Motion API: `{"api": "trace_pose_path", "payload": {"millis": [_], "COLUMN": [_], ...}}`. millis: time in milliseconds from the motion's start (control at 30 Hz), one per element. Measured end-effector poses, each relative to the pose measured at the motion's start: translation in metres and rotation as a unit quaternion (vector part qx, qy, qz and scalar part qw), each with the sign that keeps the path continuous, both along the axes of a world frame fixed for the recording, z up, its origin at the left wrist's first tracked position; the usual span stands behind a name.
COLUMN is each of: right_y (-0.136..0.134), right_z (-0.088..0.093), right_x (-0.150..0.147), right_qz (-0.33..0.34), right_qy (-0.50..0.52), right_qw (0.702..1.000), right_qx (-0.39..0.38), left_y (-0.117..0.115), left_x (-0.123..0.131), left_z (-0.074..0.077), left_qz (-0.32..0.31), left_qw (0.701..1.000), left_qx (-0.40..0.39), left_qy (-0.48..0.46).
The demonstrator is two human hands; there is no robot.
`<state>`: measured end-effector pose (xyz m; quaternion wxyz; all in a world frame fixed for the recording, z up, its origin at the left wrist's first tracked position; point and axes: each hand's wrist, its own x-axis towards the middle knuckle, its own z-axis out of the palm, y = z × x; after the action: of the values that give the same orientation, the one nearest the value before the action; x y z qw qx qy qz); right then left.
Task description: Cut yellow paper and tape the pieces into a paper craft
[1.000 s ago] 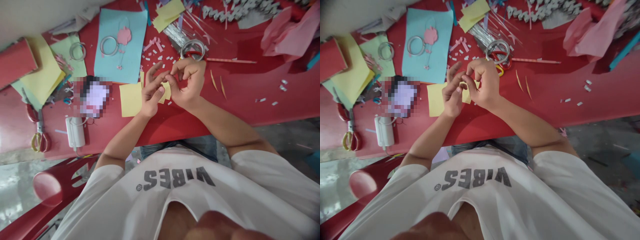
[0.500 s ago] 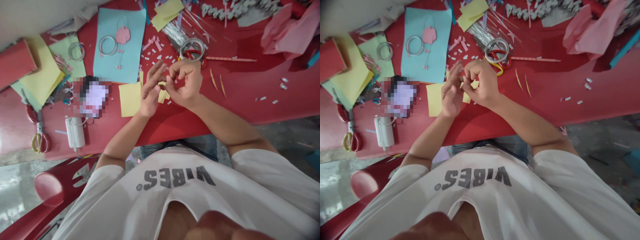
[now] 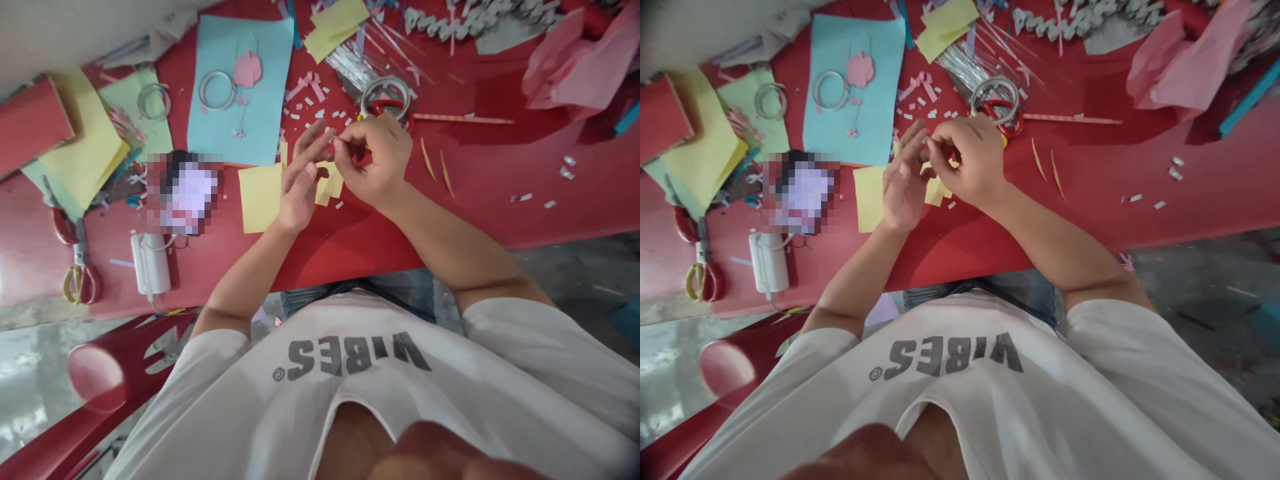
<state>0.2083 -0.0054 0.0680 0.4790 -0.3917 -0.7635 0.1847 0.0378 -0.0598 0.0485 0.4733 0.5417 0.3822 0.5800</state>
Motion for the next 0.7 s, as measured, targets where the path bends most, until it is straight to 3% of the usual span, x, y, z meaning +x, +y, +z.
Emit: {"api": "trace_pose_path", "payload": {"millis": [200,300,400,533,700], "right_y": [0.003,0.023,0.049,0.066,0.046], "right_z": [-0.003,-0.007,-0.017,-0.023,-0.006], "right_x": [0.002,0.006,0.012,0.017,0.010], "right_qz": [0.000,-0.052,-0.049,-0.041,0.021], "right_qy": [-0.018,-0.002,-0.016,-0.002,0.038], "right_qw": [1.000,0.999,0.998,0.998,0.999], "right_qx": [0.002,0.006,0.023,0.038,0.013], "left_y": [0.000,-0.003,-0.007,-0.007,-0.004], "left_x": [-0.001,-0.004,-0.005,-0.004,-0.003], "left_z": [0.013,0.025,0.032,0.030,0.025], "left_qz": [0.014,0.001,-0.023,0.006,0.004], "left_qw": [0.994,0.989,0.983,0.986,0.989], "left_qx": [-0.061,-0.098,-0.095,-0.110,-0.104], "left_qy": [-0.093,-0.113,-0.153,-0.128,-0.109]}}
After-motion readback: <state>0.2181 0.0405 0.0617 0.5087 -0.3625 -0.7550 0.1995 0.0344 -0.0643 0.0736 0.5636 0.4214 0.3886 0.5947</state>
